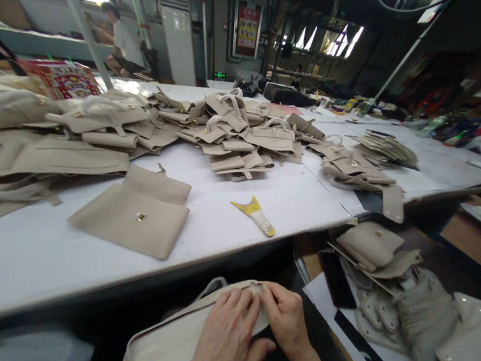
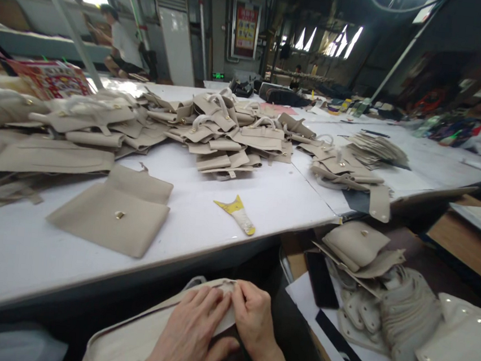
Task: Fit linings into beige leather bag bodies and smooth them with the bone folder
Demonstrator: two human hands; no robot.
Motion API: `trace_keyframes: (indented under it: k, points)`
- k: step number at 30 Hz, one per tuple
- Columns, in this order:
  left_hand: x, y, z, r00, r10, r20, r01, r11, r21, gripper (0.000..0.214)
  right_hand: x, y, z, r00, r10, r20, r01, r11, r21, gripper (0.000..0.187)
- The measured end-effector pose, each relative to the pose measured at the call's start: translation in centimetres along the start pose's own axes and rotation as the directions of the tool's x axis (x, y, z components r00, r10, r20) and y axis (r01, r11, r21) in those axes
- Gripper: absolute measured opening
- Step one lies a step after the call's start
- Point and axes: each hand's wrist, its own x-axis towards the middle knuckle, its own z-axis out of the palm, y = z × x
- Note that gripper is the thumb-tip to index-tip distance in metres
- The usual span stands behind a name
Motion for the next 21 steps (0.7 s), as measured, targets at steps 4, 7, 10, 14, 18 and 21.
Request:
trace_keyframes:
  k: [4, 7, 10, 14, 18, 21]
  points:
    - [0.1, 0.1, -0.4, 1.0, 0.017, -0.022, -0.016, 0.999, 0.034, 0.045, -0.1, -0.3, -0.5, 0.998, 0.051, 0.037, -0.053, 0.998, 0.047, 0.031]
    - [0.1, 0.0, -0.8, 0.999, 0.046, -0.009, -0.046, 0.997, 0.057, 0.037, -0.5, -0.1, -1.0, 0.984, 0.136, 0.111, -0.154, 0.973, 0.17, 0.028]
    - [0.1, -0.2, -1.2, 0.997, 0.072, -0.005, -0.072, 0.995, 0.067, 0.031, -1.2, 0.0, -1.3, 0.957, 0.221, 0.19, -0.279, 0.883, 0.377, 0.03]
    - [0.1, -0.4, -1.6, 0.996, 0.089, 0.019, -0.09, 0.994, 0.058, 0.032, -2.3, -0.4, -1.2, 0.921, 0.358, 0.154, -0.386, 0.779, 0.495, 0.036]
    - [0.4, -0.7, -1.8, 0.992, 0.119, 0.04, -0.122, 0.99, 0.075, 0.025, -2.8, -0.9, -0.9, 0.887, 0.433, 0.158, -0.425, 0.636, 0.644, 0.036]
    - [0.7, -1.0, -1.9, 0.987, 0.144, 0.067, -0.15, 0.984, 0.095, 0.023, -2.3, -0.7, -0.9, 0.843, 0.485, 0.231, -0.475, 0.471, 0.743, 0.037]
